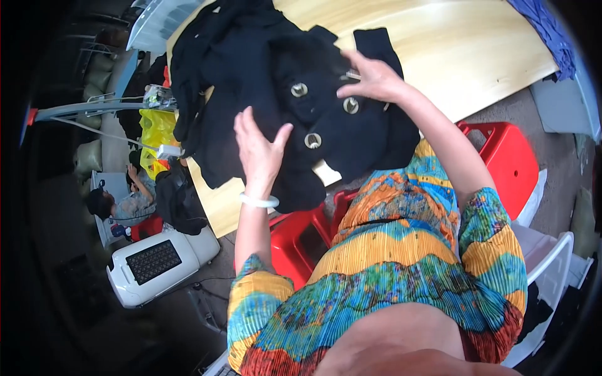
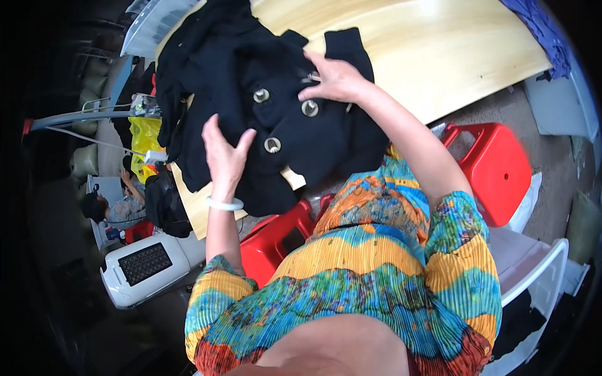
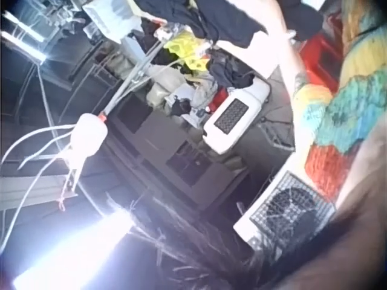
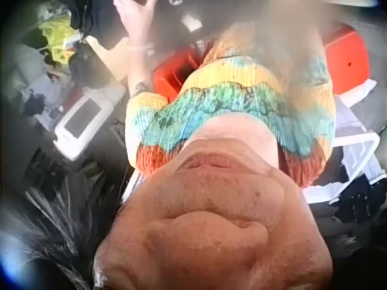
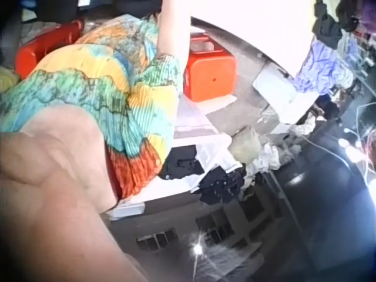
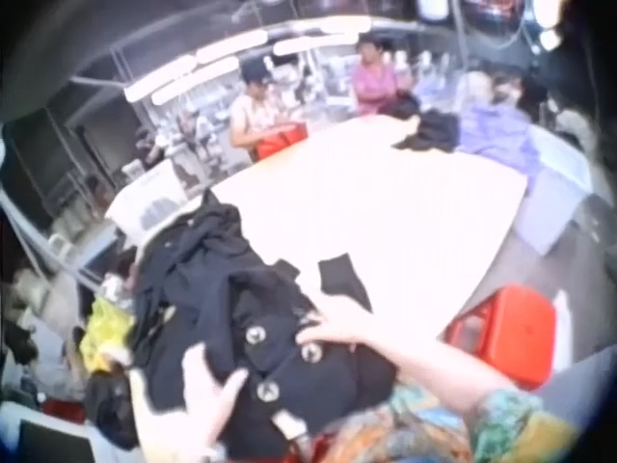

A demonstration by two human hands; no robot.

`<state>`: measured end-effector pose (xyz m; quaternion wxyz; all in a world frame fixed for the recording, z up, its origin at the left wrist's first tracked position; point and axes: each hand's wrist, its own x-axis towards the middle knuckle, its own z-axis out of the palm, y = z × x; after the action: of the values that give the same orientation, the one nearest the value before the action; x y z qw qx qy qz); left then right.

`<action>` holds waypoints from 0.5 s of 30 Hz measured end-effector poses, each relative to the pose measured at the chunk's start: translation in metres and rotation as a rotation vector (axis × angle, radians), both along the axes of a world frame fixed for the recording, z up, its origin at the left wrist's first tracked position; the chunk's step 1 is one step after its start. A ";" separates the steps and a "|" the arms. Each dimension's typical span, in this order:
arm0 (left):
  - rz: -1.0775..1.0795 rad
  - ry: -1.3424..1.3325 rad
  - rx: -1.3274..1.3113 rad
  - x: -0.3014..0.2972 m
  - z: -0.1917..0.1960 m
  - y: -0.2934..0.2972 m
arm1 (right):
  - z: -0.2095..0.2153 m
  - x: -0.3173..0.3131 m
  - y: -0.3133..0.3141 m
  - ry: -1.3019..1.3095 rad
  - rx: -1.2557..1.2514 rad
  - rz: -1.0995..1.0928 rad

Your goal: Trimming excess threads from black garments using thread snips.

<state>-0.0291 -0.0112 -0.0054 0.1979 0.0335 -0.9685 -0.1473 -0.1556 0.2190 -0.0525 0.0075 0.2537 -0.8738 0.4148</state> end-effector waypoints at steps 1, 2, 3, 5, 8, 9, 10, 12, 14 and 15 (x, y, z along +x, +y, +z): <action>0.009 -0.054 -0.075 0.001 -0.008 -0.011 | 0.009 -0.002 -0.007 -0.231 0.105 0.104; 0.073 -0.186 0.041 -0.004 -0.007 -0.012 | -0.004 -0.007 -0.006 -0.172 0.051 0.154; 0.056 -0.121 0.105 -0.008 -0.012 -0.020 | -0.017 -0.009 0.000 -0.197 -0.034 0.165; 0.075 0.068 0.358 -0.007 -0.002 -0.025 | 0.008 0.001 0.002 -0.288 -0.142 0.048; -0.130 0.207 0.755 -0.017 0.047 -0.001 | 0.054 -0.008 0.031 -0.262 -0.496 0.059; -0.161 0.193 0.974 -0.023 0.059 0.010 | 0.092 -0.005 0.037 -0.261 -0.500 -0.020; -0.257 0.271 0.949 -0.038 0.069 0.023 | 0.114 -0.012 0.046 -0.236 -0.614 -0.075; -0.416 0.329 1.184 -0.078 0.095 0.052 | 0.150 -0.051 0.073 -0.057 -0.606 -0.073; -0.465 0.395 0.991 -0.125 0.141 0.094 | 0.214 -0.091 0.118 0.397 -0.264 -0.200; -0.533 0.106 0.675 -0.144 0.183 0.087 | 0.245 -0.099 0.114 0.513 -0.257 -0.305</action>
<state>-0.1729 0.0763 0.1777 0.1802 -0.1627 -0.8294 -0.5031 -0.2546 0.3327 0.1921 0.3216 0.2133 -0.8117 0.4385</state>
